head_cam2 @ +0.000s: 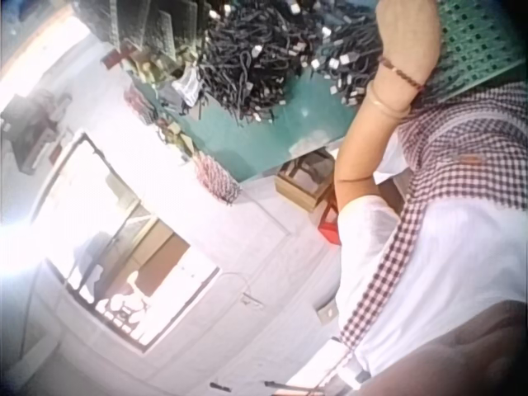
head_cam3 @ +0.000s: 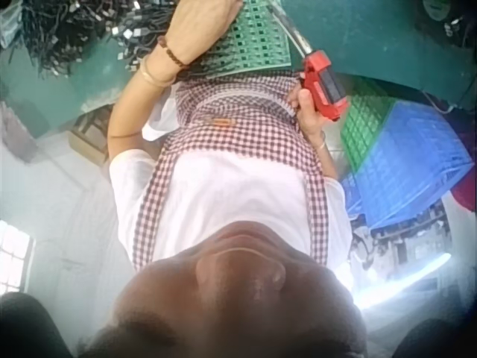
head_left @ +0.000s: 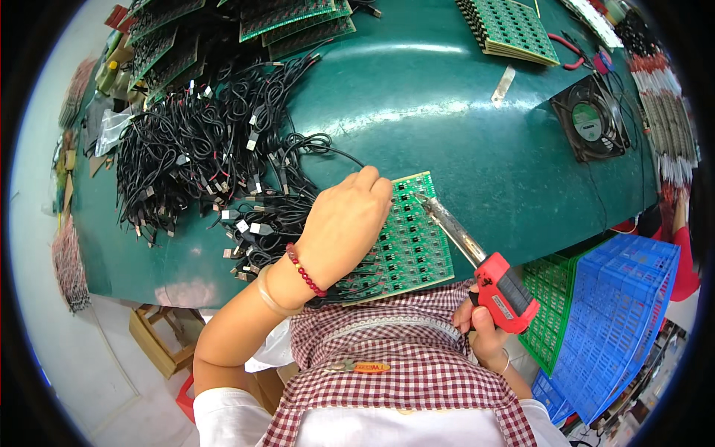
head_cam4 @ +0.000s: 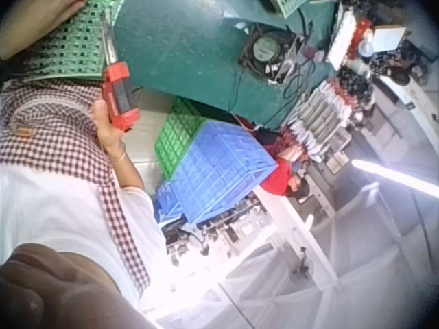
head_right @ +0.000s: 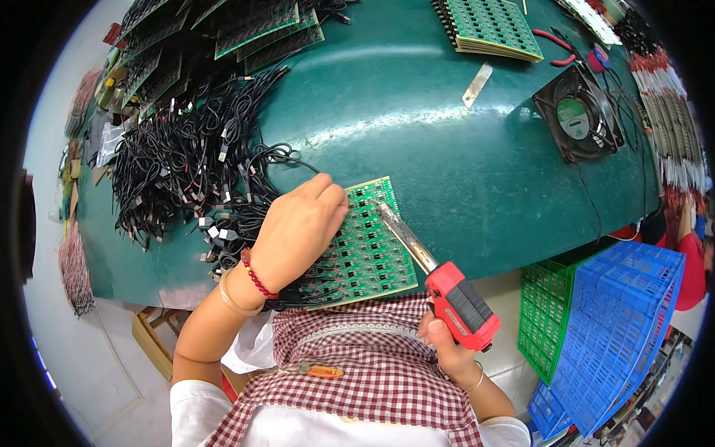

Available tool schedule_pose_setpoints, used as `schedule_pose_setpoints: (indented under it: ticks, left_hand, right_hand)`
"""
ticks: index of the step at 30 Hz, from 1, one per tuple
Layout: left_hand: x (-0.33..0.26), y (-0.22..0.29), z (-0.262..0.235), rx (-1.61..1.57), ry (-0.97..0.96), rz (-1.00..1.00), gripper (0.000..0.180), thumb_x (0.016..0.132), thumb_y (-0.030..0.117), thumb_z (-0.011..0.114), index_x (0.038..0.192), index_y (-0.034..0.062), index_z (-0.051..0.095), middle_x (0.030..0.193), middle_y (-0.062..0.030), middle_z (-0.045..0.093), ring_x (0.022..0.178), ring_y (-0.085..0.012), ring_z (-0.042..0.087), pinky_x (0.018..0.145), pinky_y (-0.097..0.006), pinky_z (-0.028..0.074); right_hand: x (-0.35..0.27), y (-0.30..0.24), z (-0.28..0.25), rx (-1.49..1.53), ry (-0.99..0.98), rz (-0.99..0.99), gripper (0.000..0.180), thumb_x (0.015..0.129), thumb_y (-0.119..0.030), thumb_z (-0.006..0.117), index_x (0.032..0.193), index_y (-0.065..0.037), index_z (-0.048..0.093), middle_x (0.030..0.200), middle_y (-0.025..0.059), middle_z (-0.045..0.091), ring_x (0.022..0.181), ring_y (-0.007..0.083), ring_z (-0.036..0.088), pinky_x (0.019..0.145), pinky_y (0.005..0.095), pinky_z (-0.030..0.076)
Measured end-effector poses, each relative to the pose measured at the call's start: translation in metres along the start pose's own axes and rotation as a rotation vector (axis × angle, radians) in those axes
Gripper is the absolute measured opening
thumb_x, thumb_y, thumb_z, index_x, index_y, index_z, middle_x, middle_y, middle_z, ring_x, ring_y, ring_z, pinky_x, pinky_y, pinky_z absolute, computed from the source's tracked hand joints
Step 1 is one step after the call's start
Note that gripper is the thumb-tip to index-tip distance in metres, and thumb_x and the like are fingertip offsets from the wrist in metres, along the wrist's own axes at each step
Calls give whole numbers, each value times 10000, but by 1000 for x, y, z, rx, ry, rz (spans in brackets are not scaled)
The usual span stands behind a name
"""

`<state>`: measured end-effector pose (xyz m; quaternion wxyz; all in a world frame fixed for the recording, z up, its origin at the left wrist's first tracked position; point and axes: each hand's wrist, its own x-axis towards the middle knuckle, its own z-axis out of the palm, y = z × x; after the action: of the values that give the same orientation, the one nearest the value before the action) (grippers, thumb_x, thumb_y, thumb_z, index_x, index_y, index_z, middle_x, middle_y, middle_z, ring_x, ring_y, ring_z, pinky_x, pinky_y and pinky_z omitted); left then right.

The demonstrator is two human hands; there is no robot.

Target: The person solders black wires onto a green printed circuit board using a manual soldering iron.

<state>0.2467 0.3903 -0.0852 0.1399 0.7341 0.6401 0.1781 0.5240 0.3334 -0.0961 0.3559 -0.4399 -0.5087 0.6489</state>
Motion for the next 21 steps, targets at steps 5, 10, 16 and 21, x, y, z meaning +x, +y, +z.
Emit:
schedule_pose_setpoints:
  ticks: [5,10,16,21]
  left_hand:
    - [0,-2,-1,13,17,-1,96,829,83,624,846,20,555,814,-112,525,758,-301,585,653,-386,493]
    - [-2,3,-3,54,41,73,96,795,82,621,838,22,560,789,-114,506,765,-293,564,657,-386,485]
    - [32,-24,-60,38,-277,272,116,784,120,625,874,66,677,825,-125,590,819,-297,592,745,-411,488]
    - [117,-125,-53,423,423,-164,156,844,155,588,891,14,635,911,-153,609,887,-337,593,804,-433,496]
  right_hand:
    - [5,-1,-1,21,0,9,387,941,-269,547,1175,23,447,627,77,507,504,135,471,520,308,470]
    - [8,-6,-1,79,36,-58,390,935,-283,553,1156,21,446,619,73,502,500,129,467,511,302,468]
    - [20,-12,-9,95,165,-129,349,936,-253,541,1138,17,451,606,71,493,475,126,456,489,292,459]
    - [15,-8,-10,181,185,-170,318,939,-211,525,1144,18,445,608,76,491,472,132,455,486,298,455]
